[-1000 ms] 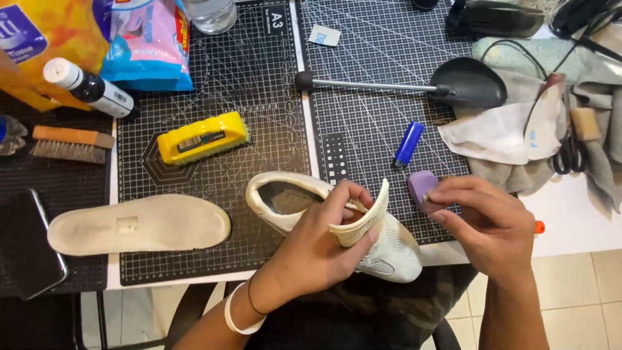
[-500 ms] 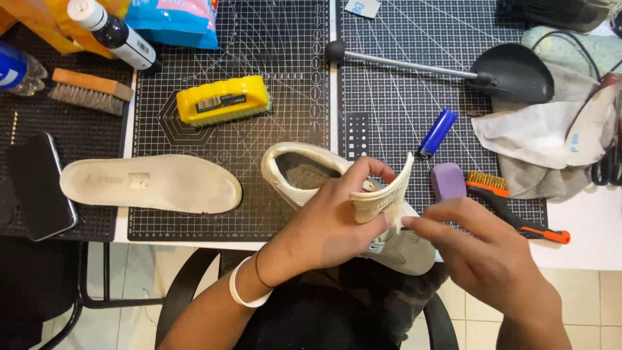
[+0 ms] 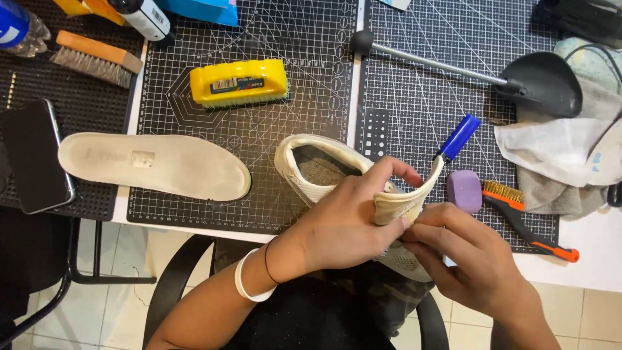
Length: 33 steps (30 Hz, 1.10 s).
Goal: Sanding and brushing the interior of a shoe to prepare the surface for repair or cleaning.
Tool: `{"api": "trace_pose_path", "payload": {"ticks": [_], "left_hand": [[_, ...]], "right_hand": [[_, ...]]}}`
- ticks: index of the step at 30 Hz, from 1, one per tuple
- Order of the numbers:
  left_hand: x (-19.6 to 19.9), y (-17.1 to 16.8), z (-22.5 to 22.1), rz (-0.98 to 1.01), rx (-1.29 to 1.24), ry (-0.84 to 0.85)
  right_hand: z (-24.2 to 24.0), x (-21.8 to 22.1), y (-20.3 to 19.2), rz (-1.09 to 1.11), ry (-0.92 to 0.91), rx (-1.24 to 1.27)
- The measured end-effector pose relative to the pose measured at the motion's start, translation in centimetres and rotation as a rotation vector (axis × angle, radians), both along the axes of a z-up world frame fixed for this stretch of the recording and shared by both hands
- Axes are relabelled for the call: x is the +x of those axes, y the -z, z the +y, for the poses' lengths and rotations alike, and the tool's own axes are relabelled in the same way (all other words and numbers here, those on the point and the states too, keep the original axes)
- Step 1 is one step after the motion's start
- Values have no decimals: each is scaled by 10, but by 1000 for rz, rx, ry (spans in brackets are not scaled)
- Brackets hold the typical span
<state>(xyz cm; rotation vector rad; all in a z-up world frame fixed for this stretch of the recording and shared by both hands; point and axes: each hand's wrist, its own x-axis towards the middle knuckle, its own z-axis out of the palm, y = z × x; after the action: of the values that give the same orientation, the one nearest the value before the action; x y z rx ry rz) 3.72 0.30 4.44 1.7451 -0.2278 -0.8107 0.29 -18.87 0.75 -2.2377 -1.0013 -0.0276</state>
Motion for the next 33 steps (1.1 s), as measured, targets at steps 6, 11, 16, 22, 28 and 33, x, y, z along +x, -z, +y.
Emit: {"api": "trace_pose_path", "payload": {"ticks": [6, 11, 16, 22, 28, 33], "left_hand": [[1, 4, 0, -30, -10, -9], [3, 6, 2, -32, -8, 19], [2, 10, 2, -70, -28, 3], [3, 10, 2, -74, -39, -2], [3, 14, 2, -90, -38, -2], [4, 14, 2, -57, -35, 0]], "right_hand": [[-5, 4, 6, -12, -23, 68], [2, 1, 7, -183, -105, 55], [-4, 5, 16, -157, -78, 50], [-6, 6, 16, -173, -94, 52], [-4, 3, 16, -146, -169, 28], [-9, 2, 15, -227, -183, -35]]}}
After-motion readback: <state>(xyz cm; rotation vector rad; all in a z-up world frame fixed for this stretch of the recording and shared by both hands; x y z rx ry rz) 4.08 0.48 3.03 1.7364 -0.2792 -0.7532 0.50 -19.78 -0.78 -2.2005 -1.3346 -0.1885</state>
